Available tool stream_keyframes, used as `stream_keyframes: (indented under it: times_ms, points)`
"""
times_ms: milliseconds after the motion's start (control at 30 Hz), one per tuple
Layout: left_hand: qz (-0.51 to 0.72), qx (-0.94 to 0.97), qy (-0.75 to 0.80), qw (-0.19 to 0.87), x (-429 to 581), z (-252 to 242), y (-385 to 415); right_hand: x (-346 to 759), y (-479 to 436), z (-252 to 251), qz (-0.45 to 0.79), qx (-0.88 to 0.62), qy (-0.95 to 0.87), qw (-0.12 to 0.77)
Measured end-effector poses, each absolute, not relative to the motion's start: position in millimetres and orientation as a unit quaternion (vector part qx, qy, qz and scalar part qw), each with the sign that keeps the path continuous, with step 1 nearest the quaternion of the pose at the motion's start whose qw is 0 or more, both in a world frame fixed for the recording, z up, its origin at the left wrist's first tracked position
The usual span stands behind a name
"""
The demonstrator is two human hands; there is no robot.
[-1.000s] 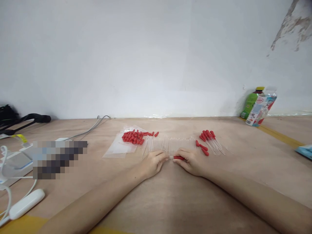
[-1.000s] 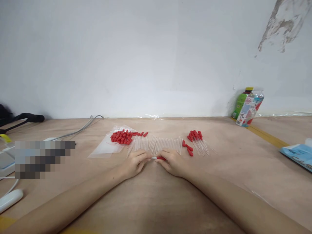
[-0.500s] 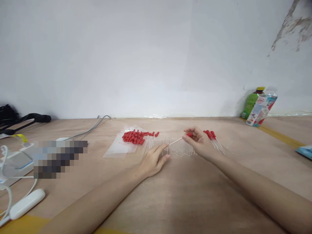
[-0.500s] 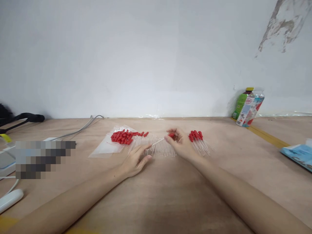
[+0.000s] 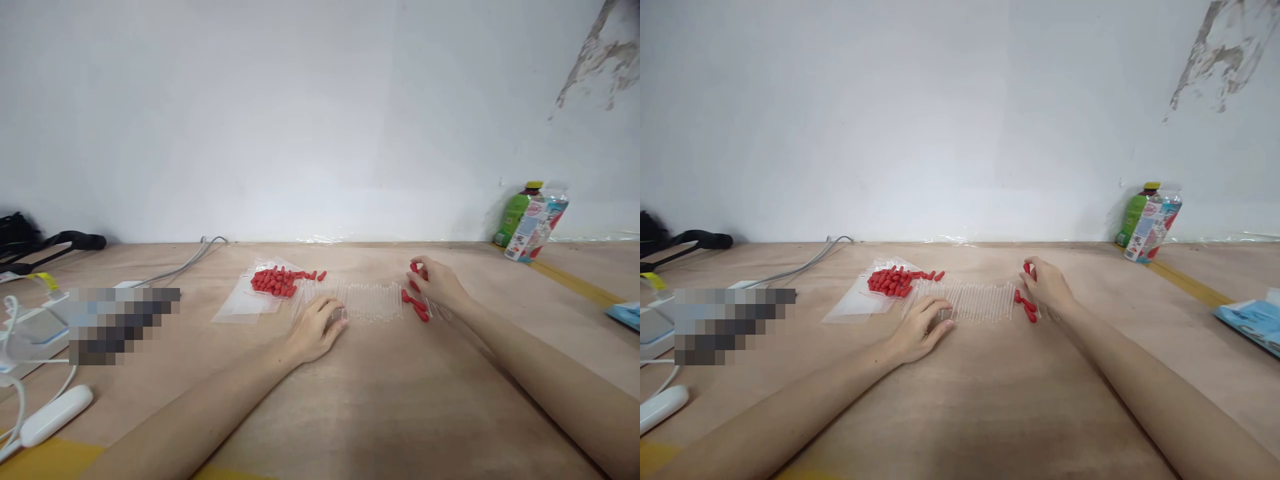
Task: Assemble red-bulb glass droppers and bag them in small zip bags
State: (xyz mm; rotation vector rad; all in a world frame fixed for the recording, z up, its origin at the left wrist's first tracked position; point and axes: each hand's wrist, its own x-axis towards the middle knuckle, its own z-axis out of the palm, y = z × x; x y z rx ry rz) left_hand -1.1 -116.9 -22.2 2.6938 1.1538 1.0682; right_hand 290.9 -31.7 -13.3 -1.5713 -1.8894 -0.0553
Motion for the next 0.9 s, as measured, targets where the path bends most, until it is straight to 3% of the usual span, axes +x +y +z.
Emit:
stream_keyframes:
  times_ms: [233,433,533,700,800,900]
  points:
    - [0.338,0.865,0.369,0.019,-1,-23,-116,283,-31,-29,-0.091,-0.628,-0.724,0.270]
    - [0.339,0.863,0.374,0.018,-2,-23,-116,280,-38,-12,-0.090,-0.668,-0.694,0.254]
    - [0.336,0.863,0.378,0.012,-2,-24,-116,286,-46,14,-0.052,-0.673,-0.715,0.182]
    - [0.330,0.866,0.376,0.008,-2,-25,-115,317,-67,55,0.046,-0.641,-0.766,-0.022]
    - [0.325,0.866,0.379,0.009,-2,-25,-115,349,-83,58,0.125,-0.647,-0.748,-0.081]
    - [0.322,0.867,0.380,0.009,-2,-26,-115,382,-105,35,0.132,-0.672,-0.726,-0.069]
